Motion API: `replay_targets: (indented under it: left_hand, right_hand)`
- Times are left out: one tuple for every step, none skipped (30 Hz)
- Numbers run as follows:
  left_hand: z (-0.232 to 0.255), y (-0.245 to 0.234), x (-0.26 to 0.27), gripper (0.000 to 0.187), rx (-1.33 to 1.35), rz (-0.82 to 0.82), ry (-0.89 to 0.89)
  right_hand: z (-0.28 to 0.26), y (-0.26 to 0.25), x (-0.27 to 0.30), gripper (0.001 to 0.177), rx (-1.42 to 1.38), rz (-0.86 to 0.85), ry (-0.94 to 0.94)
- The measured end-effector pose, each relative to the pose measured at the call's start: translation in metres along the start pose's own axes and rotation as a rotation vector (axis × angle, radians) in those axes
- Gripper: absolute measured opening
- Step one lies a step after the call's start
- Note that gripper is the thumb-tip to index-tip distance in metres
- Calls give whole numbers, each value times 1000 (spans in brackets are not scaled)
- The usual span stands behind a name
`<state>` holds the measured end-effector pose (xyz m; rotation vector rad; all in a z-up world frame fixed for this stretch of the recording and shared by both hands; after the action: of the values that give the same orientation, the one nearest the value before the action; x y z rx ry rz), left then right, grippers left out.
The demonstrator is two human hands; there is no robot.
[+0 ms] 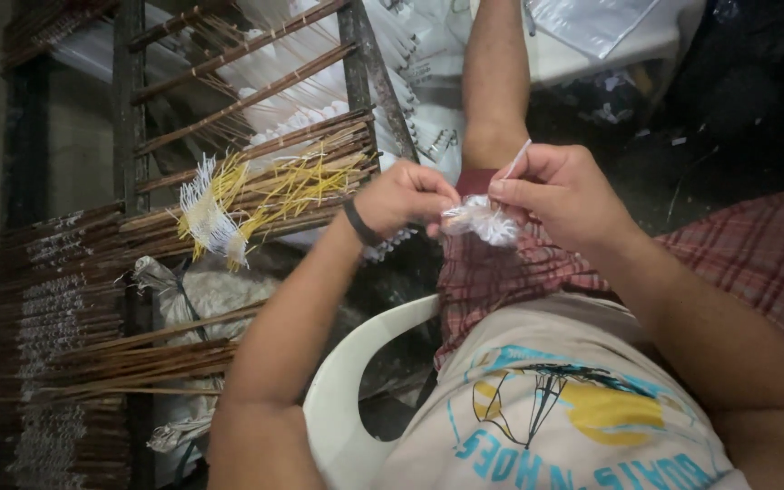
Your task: Manually packaging bundles of white candles into clear plastic bags.
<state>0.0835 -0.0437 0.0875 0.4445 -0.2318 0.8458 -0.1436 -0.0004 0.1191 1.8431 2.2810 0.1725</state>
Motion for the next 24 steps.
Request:
replay_targets:
  left_hand:
    - [-2,1,-1,11,0,1,2]
    - [-4,2,-1,10,-1,-26,11]
    - [-6,4,0,11,-1,-54,19]
    - [-2,3,-2,11,0,-51,22]
    - [3,2,-4,9,-74,-40,46]
    - [9,1,-6,8,-149,-28,70]
    - [24,7,-4,8,-149,-24,74]
    - [42,14,-2,7,-331,-8,181]
    - [61,21,0,9,-514,8,288]
    - [68,26,-2,9,-514,9,290]
    - [78,33,-2,9,-693,46,442]
    - [88,40,-1,9,-871,84,593]
    - [84,43,-2,9,-871,85,594]
    - [82,46,-3,9,-949,114,641]
    - [80,50,-5,12,-1027,143,687]
    - [86,57,1,12,-1027,141,690]
    - [91,63,5,10,-1047,192,663]
    - [97,69,10,8,-1067,241,635]
    - [103,78,17,8,-1068,238,638]
    - [106,86,22,19,-1094,234,518]
    - [109,94,28,33,-1119,229,399]
    - [106,91,25,33,-1117,228,399]
    - [101,88,22,30,-1245,226,405]
    - [96,86,21,29,-1372,226,405]
  right_hand:
    - [1,0,-1,3,0,-2,-1]
    - [2,0,-1,4,-29,2,-12]
    - [3,1,-2,5,-58,6,-23]
    - [1,1,-2,5,-57,2,-23]
    - [-1,2,-2,5,-54,1,-18]
    - [-2,3,-2,5,-51,-1,-13]
    - [-1,5,-2,5,-50,-6,-14]
    - [-1,6,-2,5,-40,-2,-15]
    - [-1,7,-2,5,-30,1,-17]
    - [-5,9,-3,5,-28,0,-18]
    - [-8,12,-4,5,-27,4,-7]
    - [-11,14,-4,4,-27,8,6]
    - [-10,14,-3,4,-26,7,5]
    - [-9,14,-3,4,11,19,11]
    - [-9,13,-2,5,48,32,17]
    - [-9,13,-2,5,50,34,15]
    - [-10,13,-2,4,69,35,15]
    - [-10,12,-2,4,89,38,14]
    - [-8,12,-3,4,90,41,12]
    - [-5,11,-5,4,87,61,6]
    - [-3,11,-7,5,84,82,0]
    - [-5,11,-5,5,85,82,1]
    - [-8,11,-3,6,75,91,-2]
    - [-10,12,0,8,63,95,-2]
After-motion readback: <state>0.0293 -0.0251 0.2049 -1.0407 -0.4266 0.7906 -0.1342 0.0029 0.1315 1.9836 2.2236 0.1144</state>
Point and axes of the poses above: each hand's wrist, its own x-axis away from the middle knuckle, its own y-axis out of the palm, z = x × y, the point moved 3 cm from there along -x, towards the middle knuckle, and after that the axes turned 4 degrees about -y, right-handed, at the moved point
